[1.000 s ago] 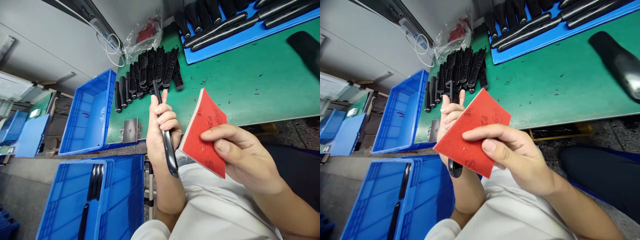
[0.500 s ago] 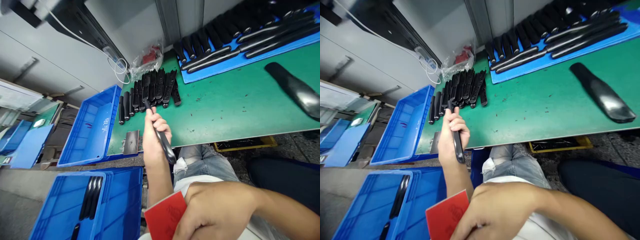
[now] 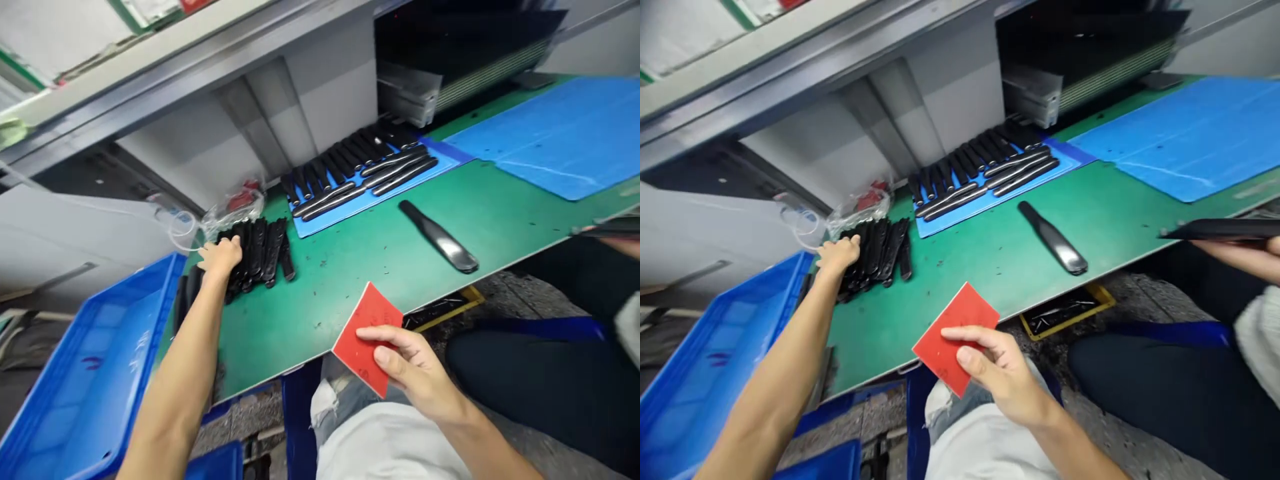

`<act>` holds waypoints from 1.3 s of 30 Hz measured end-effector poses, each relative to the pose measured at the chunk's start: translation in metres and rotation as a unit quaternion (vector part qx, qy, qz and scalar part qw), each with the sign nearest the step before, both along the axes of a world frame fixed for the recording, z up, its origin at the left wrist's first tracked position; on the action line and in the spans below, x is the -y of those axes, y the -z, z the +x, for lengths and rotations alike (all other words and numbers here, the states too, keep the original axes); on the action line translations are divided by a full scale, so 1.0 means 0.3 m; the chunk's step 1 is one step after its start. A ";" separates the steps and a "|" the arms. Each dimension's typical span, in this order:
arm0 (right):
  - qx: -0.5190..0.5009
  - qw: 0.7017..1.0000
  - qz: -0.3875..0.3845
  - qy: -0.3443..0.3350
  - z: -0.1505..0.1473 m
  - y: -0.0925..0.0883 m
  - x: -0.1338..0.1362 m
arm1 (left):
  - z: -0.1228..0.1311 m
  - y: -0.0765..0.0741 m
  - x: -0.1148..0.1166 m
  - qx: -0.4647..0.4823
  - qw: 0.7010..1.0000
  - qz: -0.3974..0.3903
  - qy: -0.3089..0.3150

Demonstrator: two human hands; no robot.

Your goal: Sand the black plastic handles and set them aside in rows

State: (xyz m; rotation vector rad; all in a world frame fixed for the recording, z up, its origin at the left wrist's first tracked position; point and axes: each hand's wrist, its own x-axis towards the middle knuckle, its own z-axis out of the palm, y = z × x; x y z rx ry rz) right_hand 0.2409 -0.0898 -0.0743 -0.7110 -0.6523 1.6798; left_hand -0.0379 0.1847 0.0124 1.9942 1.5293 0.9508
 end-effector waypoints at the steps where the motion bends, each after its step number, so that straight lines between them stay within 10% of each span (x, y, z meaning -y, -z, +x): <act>1: -0.006 1.000 -0.003 0.013 0.023 0.001 0.008 | 0.057 0.016 -0.004 -0.031 0.999 0.031 -0.022; 4: -0.018 0.999 -0.006 0.043 0.080 0.001 0.039 | 0.326 0.093 -0.012 -0.126 0.986 0.103 -0.034; 9: -0.034 0.996 0.013 0.080 0.122 -0.012 0.104 | 0.906 0.233 0.056 -0.248 0.922 0.119 0.271; 13: -0.070 0.984 -0.013 0.166 0.152 -0.001 0.134 | 1.095 0.243 0.121 -0.299 0.856 0.134 0.399; 21: -0.072 0.961 0.024 0.265 0.231 0.014 0.113 | 0.701 0.084 0.244 -0.273 0.890 0.084 0.357; 25: -0.051 0.963 0.043 0.260 0.200 -0.024 0.058 | 0.485 0.057 0.466 0.076 0.962 -0.117 0.235; 35: 0.085 0.991 0.099 0.026 0.060 -0.104 -0.017 | 0.439 0.114 0.723 0.601 0.719 -0.349 -0.007; 39: 0.183 0.905 0.266 -0.276 0.029 -0.206 -0.064 | 0.377 0.100 0.750 0.627 0.619 -0.472 0.027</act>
